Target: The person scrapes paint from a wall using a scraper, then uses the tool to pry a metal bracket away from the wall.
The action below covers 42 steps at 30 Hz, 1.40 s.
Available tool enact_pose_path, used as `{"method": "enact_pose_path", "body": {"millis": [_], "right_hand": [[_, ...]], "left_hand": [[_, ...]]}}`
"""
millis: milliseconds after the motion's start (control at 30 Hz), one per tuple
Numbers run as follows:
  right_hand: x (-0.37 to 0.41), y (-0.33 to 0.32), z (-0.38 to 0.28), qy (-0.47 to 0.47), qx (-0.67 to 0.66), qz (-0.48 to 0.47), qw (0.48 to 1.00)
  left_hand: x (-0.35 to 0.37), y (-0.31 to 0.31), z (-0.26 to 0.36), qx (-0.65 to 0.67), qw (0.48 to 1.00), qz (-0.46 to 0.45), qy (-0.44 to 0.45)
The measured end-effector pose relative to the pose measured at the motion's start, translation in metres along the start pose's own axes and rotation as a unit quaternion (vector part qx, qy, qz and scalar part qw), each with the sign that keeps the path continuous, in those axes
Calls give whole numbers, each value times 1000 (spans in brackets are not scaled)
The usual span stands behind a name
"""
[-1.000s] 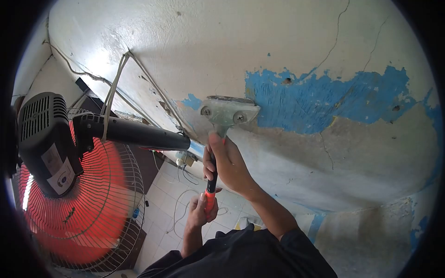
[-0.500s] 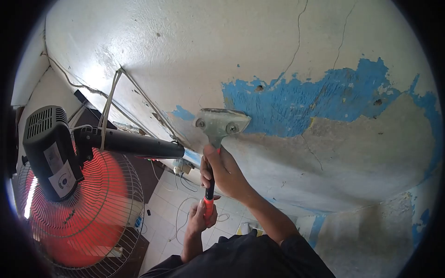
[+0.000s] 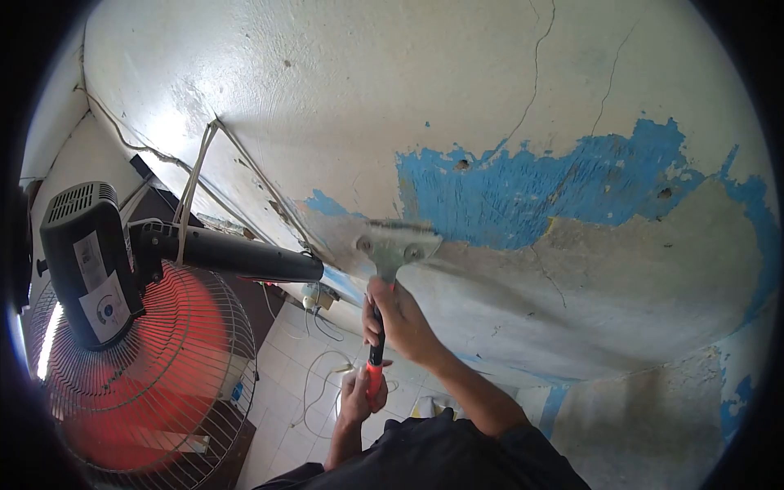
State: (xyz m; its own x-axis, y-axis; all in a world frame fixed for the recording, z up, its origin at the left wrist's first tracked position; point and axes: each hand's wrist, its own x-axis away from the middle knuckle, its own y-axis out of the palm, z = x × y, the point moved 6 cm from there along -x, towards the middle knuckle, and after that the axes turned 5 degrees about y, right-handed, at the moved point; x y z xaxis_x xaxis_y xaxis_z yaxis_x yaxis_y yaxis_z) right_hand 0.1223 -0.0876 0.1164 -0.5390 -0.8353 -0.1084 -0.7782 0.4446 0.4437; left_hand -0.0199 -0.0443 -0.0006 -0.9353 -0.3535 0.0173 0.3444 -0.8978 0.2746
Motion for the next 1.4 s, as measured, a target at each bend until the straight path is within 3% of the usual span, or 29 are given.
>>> {"method": "enact_pose_path", "body": {"millis": [67, 167, 333, 467, 567, 733, 800, 967, 1067, 1200, 1267, 1400], "right_hand": [[5, -10, 33, 26, 12, 12, 1000], [13, -16, 53, 53, -19, 44, 997], [-3, 6, -11, -11, 16, 32, 999], [-4, -1, 31, 13, -11, 26, 1000], [-2, -6, 62, 42, -2, 46, 998], [-23, 22, 6, 14, 1, 19, 1000], [-26, 25, 17, 1, -28, 30, 999], [-26, 14, 76, 37, -34, 40, 998], [-40, 29, 40, -2, -23, 21, 1000], [-56, 49, -23, -53, 16, -21, 998], [-52, 47, -12, -56, -7, -20, 998], [-47, 31, 52, -6, -14, 21, 1000]], "left_hand": [[14, -4, -38, 43, 998, 9, -40], [19, -2, -44, 66, 996, -2, -63], [-2, 8, 8, 28, 999, -24, -18], [8, -7, -20, 44, 998, 0, -43], [22, -9, -45, 130, 988, 11, -86], [3, -12, 5, 124, 991, -7, -56], [1, -28, 10, 75, 997, 3, -37], [16, -41, -19, 114, 991, 6, -69], [6, -46, -13, 151, 986, -4, -72], [-17, -31, 43, 97, 995, -31, -16], [-20, -35, 44, 92, 995, -35, -3], [-1, -61, -10, 129, 988, -5, -86]]}}
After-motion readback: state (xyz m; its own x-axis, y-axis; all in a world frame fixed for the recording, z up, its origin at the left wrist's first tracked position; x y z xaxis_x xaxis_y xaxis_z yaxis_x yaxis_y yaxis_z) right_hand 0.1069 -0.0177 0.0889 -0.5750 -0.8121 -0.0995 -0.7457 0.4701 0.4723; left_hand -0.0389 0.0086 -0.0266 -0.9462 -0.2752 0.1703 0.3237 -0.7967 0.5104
